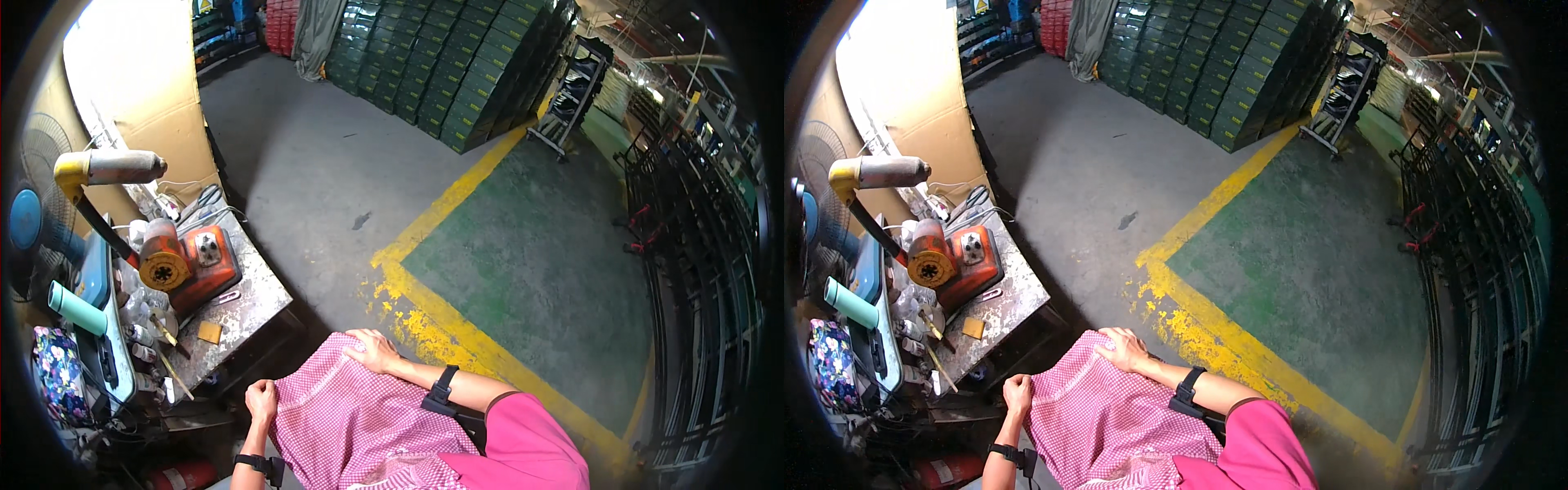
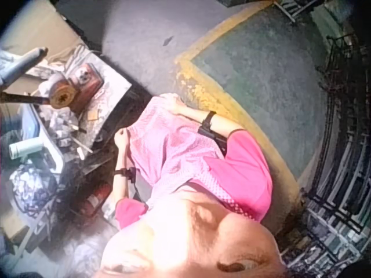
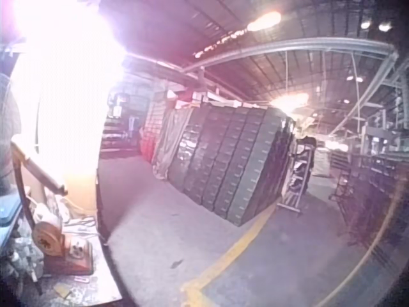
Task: The person puts on a pink checkered apron, fastens the waist strap, and smooths the fabric over their lap. They then repeatedly fold and adjust the edges of the apron while seated.
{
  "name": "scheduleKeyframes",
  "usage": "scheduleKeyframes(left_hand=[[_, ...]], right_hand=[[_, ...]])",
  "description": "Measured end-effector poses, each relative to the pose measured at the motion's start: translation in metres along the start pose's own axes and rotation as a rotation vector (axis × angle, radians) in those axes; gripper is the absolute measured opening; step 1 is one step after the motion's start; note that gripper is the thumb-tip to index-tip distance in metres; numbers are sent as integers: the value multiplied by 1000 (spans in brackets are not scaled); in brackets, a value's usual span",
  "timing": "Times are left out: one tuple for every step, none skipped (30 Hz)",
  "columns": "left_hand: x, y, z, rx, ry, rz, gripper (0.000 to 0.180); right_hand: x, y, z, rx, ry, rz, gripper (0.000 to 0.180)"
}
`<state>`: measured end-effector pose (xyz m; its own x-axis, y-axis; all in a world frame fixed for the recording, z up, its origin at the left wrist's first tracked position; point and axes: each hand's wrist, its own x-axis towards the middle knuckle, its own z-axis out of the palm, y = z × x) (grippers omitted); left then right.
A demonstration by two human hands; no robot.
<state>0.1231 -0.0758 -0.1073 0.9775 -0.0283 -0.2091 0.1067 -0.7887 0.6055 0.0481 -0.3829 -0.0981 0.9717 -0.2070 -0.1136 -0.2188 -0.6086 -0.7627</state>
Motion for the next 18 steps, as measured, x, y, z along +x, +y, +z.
scheduleKeyframes(left_hand=[[0,-2,0,2,1,-1,30],[0,-4,0,7,1,-2,30],[0,-3,0,11,-1,-2,30],[0,-3,0,12,-1,-1,30],[0,-2,0,14,-7,-6,30],[0,-2,0,16,-12,-11,30],[-1,-1,0,16,-12,-11,30],[-1,-1,0,14,-6,-3,30],[-1,-1,0,11,1,6,30],[-1,-2,0,11,3,5,30],[-1,-3,0,13,6,0,30],[-1,-1,0,15,7,-5,30],[-2,1,-1,15,6,-5,30],[-3,3,-1,13,4,-9,30],[-3,5,-2,12,4,-14,30],[-3,5,-2,12,5,-14,30],[-4,6,-2,14,5,-12,30],[-4,5,-2,16,6,-11,30]], right_hand=[[0,-2,0,-10,10,-6,53],[-1,-4,0,-8,9,-8,53],[-1,-4,-1,-12,5,2,53],[-1,-4,-2,-16,2,12,53],[-2,-4,-2,-15,2,12,53],[-2,-4,-3,-15,2,14,53],[-2,-4,-3,-15,2,15,53],[-2,-4,-3,-15,2,15,53],[-2,-3,-3,0,-13,17,55],[-1,-3,-3,14,-28,20,57],[-1,-3,-2,15,-28,18,57],[-2,-4,-2,2,-13,15,55],[-2,-4,-3,-12,3,11,52],[-2,-3,-3,-12,3,11,52],[-2,-4,-3,-10,3,13,52],[-2,-4,-3,-8,2,16,53],[-2,-4,-3,-8,2,14,53],[-2,-4,-3,-13,-4,16,53]])
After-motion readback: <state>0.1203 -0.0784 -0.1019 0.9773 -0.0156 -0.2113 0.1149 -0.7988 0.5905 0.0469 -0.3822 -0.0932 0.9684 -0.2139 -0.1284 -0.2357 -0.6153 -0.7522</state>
